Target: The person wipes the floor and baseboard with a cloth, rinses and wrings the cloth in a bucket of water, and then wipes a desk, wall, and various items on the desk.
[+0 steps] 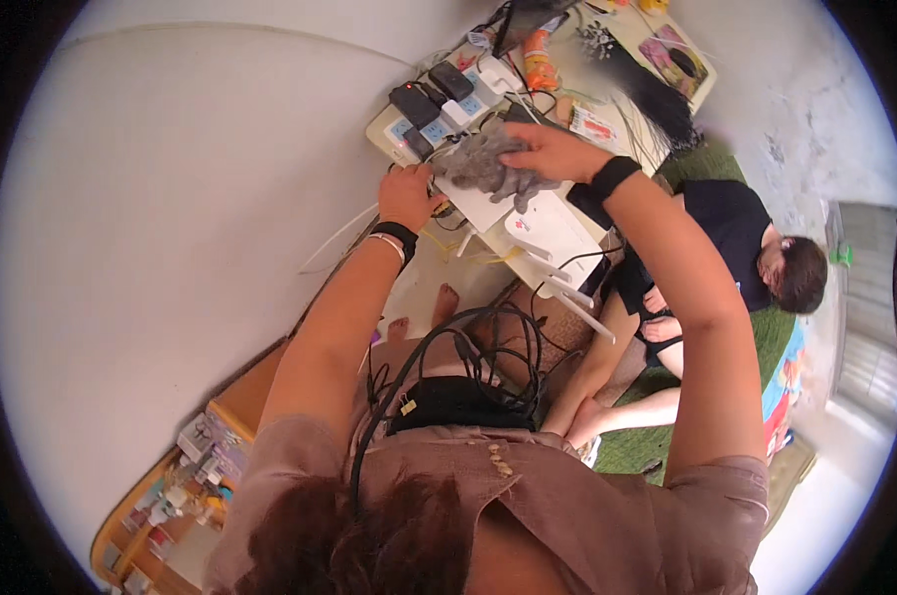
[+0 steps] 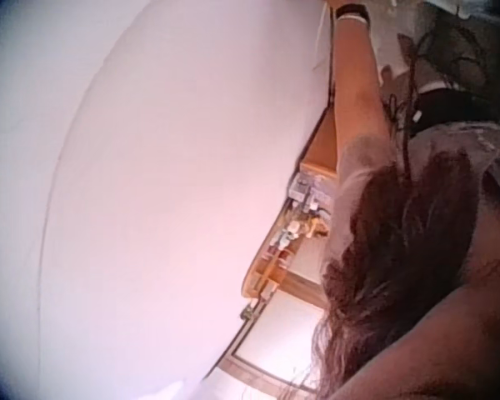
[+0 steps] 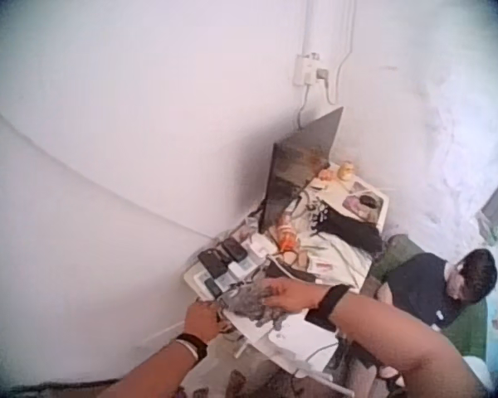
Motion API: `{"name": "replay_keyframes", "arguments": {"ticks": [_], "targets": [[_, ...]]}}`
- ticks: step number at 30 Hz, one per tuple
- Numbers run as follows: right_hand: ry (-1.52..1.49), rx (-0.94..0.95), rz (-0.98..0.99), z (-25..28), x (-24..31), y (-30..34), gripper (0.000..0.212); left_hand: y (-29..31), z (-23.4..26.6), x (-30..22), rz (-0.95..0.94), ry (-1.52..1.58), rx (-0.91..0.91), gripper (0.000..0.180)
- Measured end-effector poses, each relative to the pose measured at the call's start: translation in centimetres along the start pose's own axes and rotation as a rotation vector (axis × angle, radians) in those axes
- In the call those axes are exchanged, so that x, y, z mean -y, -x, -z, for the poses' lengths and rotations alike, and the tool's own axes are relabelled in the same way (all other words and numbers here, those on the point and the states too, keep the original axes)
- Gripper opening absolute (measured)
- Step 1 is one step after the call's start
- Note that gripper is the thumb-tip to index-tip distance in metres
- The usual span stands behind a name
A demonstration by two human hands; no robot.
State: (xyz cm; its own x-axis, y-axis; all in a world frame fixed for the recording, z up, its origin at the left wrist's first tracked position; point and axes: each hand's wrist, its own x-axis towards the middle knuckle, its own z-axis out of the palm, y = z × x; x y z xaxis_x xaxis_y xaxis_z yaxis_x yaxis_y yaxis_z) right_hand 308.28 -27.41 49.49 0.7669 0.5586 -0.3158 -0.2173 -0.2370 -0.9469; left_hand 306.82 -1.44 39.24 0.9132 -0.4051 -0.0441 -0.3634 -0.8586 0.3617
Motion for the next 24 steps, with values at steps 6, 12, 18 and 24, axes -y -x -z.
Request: {"name": "replay_keyframes", "arguments": {"ticks": [6, 12, 18, 24], "targets": [[1.342, -0.008, 0.253, -2.7, -4.0, -3.4, 0.067, 0.4, -1.2, 0.5, 0.069, 0.151, -0.092, 0.052], [1.366, 0.077, 0.263, -4.7, -5.6, -1.9, 0.078, 0.3, -0.7, 0.1, 0.124, 0.125, -0.037, 0.055], [1.287, -0.042, 0.251, -5.1, -7.7, -5.3, 0.06, 0.1, -0.9, -0.5, 0.108, 0.157, -0.057, 0.055], [1.292, -0.1, 0.338, -5.0, -9.6, -5.8, 0.049, -0.2, -1.0, -1.1, 0.156, 0.076, -0.006, 0.052]]}}
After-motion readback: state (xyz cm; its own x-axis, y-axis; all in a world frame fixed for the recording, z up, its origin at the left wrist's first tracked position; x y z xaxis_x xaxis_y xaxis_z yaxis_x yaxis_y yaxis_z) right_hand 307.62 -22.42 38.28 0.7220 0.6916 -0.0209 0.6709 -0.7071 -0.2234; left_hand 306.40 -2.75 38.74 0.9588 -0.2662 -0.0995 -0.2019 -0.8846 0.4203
